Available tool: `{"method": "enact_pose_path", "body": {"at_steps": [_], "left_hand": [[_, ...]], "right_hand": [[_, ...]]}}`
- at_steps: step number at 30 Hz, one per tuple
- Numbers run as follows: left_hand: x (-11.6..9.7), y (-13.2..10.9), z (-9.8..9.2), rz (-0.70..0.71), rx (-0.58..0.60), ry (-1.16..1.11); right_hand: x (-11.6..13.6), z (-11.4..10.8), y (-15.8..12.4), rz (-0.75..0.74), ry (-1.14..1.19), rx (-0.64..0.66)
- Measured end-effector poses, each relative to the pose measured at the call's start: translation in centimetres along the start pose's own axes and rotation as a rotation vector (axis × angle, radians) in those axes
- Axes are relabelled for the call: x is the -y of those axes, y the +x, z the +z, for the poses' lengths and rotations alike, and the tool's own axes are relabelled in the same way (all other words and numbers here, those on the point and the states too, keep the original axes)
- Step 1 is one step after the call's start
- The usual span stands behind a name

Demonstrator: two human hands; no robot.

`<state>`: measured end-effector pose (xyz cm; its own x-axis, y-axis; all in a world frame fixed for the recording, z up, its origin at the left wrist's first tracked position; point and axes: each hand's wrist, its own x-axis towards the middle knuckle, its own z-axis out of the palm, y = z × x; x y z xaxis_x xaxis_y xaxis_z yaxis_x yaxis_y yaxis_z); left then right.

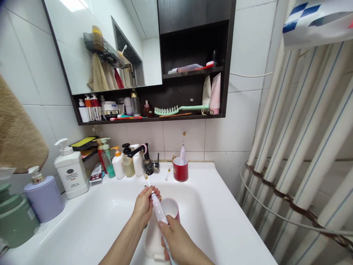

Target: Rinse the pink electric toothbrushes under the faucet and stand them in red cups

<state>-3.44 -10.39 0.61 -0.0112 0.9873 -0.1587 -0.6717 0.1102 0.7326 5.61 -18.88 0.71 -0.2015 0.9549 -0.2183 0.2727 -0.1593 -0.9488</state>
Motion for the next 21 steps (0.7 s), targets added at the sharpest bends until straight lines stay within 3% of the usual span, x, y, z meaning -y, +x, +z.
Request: {"method": "enact_pose_path", "body": {"at_steps": [3,7,12,17,21], "left_hand": [[0.00,0.00,-0.01,-0.006,-0.015,-0.007],[0.05,0.02,-0.02,0.009,-0.044,0.010],[0.05,0.17,-0.14,-0.001,-0.032,-0.018],[0.01,0.19,-0.21,0.007,-0.049,-0.013],[0.21,0.33,-0.18,0.002,-0.053,-0.016]], "right_hand": [[-0.15,-0.03,0.10,0.036,0.037,0.037],[-0.42,-0.11,0.30,-0.107,-0.246,-0.142],[-0.10,-0.03,0.09,0.021,-0.044,0.019],[-0.15,-0.03,0.12,-0.068,-0.190,-0.090],[0.11,-0.03,-0.06,0.027,-0.009,0.023]]}}
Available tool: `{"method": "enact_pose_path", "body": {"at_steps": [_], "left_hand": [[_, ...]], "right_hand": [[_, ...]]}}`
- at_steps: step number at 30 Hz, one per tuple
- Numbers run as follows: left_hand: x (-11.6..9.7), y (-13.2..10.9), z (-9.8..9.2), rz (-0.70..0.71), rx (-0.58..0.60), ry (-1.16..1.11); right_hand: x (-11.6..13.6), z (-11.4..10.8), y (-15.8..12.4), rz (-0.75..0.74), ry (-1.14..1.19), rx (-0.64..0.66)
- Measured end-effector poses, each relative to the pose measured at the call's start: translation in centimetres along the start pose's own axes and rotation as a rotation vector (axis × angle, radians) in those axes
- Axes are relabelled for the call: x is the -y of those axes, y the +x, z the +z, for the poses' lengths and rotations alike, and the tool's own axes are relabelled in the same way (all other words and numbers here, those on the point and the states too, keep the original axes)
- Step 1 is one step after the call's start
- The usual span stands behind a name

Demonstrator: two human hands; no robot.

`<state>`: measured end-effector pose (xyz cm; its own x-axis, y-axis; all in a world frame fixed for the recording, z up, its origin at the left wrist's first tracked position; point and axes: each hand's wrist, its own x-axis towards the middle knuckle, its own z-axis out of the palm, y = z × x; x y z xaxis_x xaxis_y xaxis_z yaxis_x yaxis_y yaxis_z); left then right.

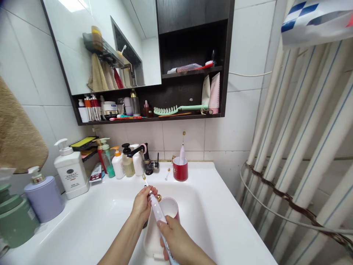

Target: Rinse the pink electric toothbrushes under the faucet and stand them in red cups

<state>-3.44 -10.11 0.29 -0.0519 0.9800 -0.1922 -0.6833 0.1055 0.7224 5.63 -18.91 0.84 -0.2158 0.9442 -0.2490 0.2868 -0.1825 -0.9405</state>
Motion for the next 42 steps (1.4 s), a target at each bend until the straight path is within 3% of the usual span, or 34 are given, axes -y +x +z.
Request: {"method": "enact_pose_path", "body": {"at_steps": [7,9,13,18,23,30,37,42], "left_hand": [[-1.6,1.6,-1.1,0.128,-0.138,0.245],[-1.9,2.4,-1.1,0.118,-0.125,0.336],[-0.7,4.9,0.4,0.064,-0.056,0.599],[1.1,9.3,2.9,0.127,-0.123,0.986],[1.2,12.0,3.7,0.224,-0.158,1.273],[2.3,10.2,4.4,0.378,0.005,1.470],[2.8,8.3,5.7,0.295,0.052,1.417],[0.6,5.7,3.5,0.151,0.051,1.202]], "right_hand": [[-0.8,0.1,0.0,-0.056,-0.158,-0.066],[-1.0,0.2,0.0,-0.098,-0.177,-0.108],[-0.7,-0.1,0.2,-0.158,-0.186,-0.188],[-1.2,-0.6,0.9,-0.241,-0.318,-0.211],[-2.3,-0.8,1.8,-0.251,-0.371,-0.208],[-2.1,-1.4,1.8,-0.311,-0.339,-0.288],[-1.7,-1.5,1.4,-0.355,-0.336,-0.347],[-0.7,-1.6,0.4,-0.304,-0.249,-0.249]]}}
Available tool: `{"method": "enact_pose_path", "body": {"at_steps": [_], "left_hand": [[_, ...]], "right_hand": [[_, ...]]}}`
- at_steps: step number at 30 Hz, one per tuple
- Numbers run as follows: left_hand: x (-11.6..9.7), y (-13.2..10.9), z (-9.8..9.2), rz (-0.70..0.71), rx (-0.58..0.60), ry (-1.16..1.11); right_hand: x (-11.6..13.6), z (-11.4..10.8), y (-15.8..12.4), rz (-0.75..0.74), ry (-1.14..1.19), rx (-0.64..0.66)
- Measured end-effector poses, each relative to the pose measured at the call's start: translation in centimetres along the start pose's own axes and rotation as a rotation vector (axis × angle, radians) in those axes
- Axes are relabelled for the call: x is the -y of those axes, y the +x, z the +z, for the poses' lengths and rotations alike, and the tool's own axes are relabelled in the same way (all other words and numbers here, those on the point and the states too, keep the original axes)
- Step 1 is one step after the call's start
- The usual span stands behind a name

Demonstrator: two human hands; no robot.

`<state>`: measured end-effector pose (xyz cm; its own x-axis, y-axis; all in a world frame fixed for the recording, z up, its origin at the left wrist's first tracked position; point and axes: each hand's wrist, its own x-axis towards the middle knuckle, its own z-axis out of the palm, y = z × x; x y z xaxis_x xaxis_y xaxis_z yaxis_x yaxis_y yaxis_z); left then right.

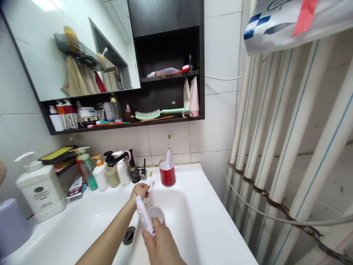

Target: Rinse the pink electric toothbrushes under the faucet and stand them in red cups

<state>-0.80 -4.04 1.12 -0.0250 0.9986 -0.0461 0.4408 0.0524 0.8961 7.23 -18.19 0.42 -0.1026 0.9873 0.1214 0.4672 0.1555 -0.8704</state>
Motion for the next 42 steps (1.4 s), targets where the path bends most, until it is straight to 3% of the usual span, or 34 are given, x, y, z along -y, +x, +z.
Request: {"method": "enact_pose_path", "body": {"at_steps": [3,6,8,10,16,20,30,34,39,42], "left_hand": [[1.1,-2.9,-2.4,-0.037,0.023,-0.193],[1.7,-5.2,-4.3,-0.114,0.066,-0.673],[1.7,-5.9,-5.0,-0.176,0.078,-0.968],[1.6,-6.2,-5.2,-0.215,0.071,-1.082],[1.6,-6.0,-4.8,-0.194,0.142,-1.111],[1.7,-6.0,-4.6,-0.169,0.128,-1.078],[1.4,-6.8,-3.6,-0.132,0.157,-0.964],[1.0,-7.3,-3.3,-0.171,0.156,-0.967],[1.0,-7.4,-3.2,-0.143,0.204,-0.966],[1.1,-7.3,-3.2,-0.143,0.221,-0.976]], "right_hand": [[0.3,0.3,-0.2,0.078,0.136,0.097],[0.3,1.0,-0.3,0.139,0.206,0.172],[0.3,1.4,-0.5,0.168,0.252,0.215],[0.2,1.7,-0.6,0.188,0.324,0.248],[-0.2,1.9,-0.3,0.250,0.418,0.287],[-0.6,2.1,0.0,0.294,0.406,0.304],[0.0,2.0,-0.2,0.228,0.336,0.184],[0.1,1.9,-0.1,0.345,0.435,0.301],[0.0,1.7,-0.2,0.210,0.275,0.120],[0.0,1.6,-0.2,0.258,0.342,0.198]]}}
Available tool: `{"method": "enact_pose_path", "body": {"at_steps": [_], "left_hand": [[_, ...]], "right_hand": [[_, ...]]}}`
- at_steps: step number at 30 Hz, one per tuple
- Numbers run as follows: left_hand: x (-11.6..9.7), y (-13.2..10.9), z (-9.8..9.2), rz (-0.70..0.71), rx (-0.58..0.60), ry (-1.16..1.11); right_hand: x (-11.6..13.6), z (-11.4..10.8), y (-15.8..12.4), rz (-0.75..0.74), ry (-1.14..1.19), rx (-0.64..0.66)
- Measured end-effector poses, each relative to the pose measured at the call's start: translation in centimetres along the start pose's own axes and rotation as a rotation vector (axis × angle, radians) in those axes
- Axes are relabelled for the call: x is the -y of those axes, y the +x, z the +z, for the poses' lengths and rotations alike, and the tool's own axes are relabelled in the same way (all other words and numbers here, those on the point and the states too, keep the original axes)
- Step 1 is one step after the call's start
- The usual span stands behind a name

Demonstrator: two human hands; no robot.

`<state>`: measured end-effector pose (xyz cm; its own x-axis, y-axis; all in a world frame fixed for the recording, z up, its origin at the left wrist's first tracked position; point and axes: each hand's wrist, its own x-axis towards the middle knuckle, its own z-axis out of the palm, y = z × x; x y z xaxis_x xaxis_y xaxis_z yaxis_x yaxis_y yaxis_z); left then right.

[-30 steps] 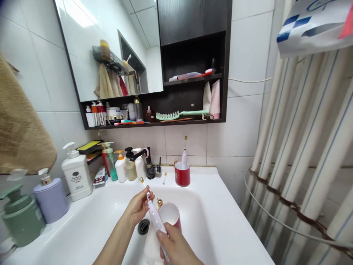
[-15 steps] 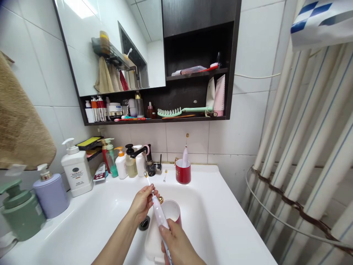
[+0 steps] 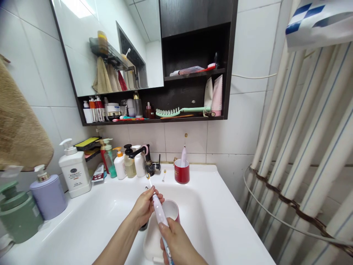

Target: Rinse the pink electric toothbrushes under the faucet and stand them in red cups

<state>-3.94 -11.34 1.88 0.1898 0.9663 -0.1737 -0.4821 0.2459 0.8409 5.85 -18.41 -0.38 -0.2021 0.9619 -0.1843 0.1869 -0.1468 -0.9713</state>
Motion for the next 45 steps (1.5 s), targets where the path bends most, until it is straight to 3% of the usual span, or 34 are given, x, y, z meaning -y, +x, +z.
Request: {"method": "enact_pose_path", "body": {"at_steps": [9,14,20,23,29,35,41,45], "left_hand": [[0.0,-0.1,0.1,0.007,0.034,-0.008],[0.0,-0.2,0.3,0.000,0.049,-0.031],[-0.1,0.0,0.3,0.052,-0.035,-0.028],[0.0,0.2,0.2,0.103,-0.054,-0.036],[0.3,0.3,0.2,0.102,-0.037,-0.017],[0.3,-0.1,0.5,0.109,-0.033,0.002],[0.2,-0.3,0.8,0.088,-0.020,-0.027],[0.4,-0.4,0.9,0.082,-0.006,-0.011]], "right_hand": [[-0.1,-0.1,0.1,-0.024,0.014,-0.006],[0.3,-0.2,-0.3,0.034,0.130,0.081],[0.9,-0.3,-0.5,-0.104,-0.051,-0.039],[0.9,-0.4,-0.6,-0.103,-0.059,-0.051],[0.6,-0.3,-0.5,0.013,0.167,0.110],[0.8,-0.1,-0.6,-0.048,0.010,-0.041],[0.7,-0.1,-0.5,0.057,0.188,0.106],[0.9,-0.1,-0.5,-0.057,0.030,-0.028]]}}
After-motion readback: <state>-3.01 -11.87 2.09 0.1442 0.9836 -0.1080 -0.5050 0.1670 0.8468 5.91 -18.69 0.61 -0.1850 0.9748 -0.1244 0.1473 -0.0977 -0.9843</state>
